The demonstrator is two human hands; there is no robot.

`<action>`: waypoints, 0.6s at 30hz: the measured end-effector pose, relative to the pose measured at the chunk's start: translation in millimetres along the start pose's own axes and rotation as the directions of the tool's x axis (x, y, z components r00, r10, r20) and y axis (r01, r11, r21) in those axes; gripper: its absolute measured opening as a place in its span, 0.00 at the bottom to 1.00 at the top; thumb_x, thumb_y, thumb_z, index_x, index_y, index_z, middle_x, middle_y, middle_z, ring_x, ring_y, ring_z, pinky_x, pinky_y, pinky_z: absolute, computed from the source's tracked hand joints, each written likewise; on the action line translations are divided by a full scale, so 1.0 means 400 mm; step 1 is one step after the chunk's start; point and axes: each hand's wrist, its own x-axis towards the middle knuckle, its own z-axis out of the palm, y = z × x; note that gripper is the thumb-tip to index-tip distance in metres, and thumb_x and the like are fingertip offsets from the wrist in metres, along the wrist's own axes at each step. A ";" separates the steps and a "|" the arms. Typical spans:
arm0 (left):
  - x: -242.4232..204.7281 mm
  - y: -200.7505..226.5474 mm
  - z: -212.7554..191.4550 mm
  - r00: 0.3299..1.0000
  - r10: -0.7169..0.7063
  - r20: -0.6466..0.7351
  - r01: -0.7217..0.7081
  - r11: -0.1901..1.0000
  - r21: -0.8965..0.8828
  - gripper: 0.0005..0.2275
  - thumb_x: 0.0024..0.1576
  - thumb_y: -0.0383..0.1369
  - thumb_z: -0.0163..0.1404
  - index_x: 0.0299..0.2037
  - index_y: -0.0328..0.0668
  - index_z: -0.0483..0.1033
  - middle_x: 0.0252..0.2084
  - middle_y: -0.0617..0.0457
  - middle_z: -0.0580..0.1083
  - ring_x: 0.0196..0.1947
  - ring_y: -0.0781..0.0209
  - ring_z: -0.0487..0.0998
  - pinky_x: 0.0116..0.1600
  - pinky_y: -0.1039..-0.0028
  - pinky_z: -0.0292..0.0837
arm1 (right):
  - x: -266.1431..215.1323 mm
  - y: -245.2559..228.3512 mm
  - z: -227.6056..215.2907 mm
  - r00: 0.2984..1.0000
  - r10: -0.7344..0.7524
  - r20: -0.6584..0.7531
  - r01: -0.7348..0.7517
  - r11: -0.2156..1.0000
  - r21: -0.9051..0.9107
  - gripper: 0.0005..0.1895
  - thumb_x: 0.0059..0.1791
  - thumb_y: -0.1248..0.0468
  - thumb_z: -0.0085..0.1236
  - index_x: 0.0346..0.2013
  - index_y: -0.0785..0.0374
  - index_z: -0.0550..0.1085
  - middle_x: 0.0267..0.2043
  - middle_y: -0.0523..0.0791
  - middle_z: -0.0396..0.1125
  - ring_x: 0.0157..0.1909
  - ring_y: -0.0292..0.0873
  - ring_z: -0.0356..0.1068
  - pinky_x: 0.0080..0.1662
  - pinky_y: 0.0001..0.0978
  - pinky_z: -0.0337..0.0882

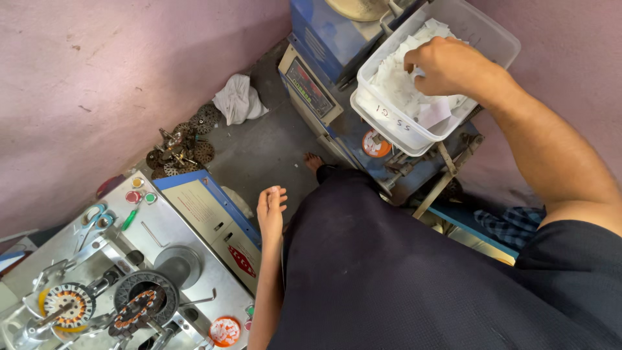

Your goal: The person retrieves a container of white rectangular pieces and places it on a scale. They then proceed to insert these pieces one by one into slots on a rotating wheel attached to a machine. The person continues this repetitive insertion process throughout the clip.

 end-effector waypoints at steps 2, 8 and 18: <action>-0.002 -0.014 -0.012 1.000 0.000 -0.031 -0.001 1.000 -0.029 0.17 0.65 0.43 0.44 0.51 0.35 0.76 0.48 0.47 0.79 0.48 0.60 0.80 0.50 0.69 0.75 | -0.013 0.005 -0.035 0.998 0.052 0.022 -0.054 0.994 0.090 0.18 0.44 0.66 0.60 0.49 0.60 0.80 0.32 0.57 0.75 0.34 0.56 0.74 0.44 0.47 0.74; 0.020 0.040 -0.006 0.997 0.077 0.002 -0.076 0.990 -0.116 0.14 0.63 0.38 0.49 0.51 0.35 0.75 0.48 0.48 0.79 0.48 0.62 0.80 0.52 0.71 0.75 | -0.041 0.069 -0.032 0.987 0.157 0.038 -0.124 0.579 0.806 0.15 0.46 0.72 0.57 0.48 0.66 0.77 0.40 0.47 0.71 0.33 0.40 0.71 0.32 0.34 0.71; 0.045 0.166 0.031 0.972 0.209 0.103 -0.207 0.978 -0.038 0.13 0.60 0.36 0.55 0.49 0.34 0.77 0.43 0.49 0.79 0.45 0.64 0.79 0.52 0.74 0.75 | -0.056 0.209 0.038 0.989 -0.048 -0.140 0.120 -0.292 0.949 0.05 0.57 0.76 0.47 0.44 0.70 0.72 0.39 0.55 0.71 0.33 0.43 0.69 0.39 0.31 0.69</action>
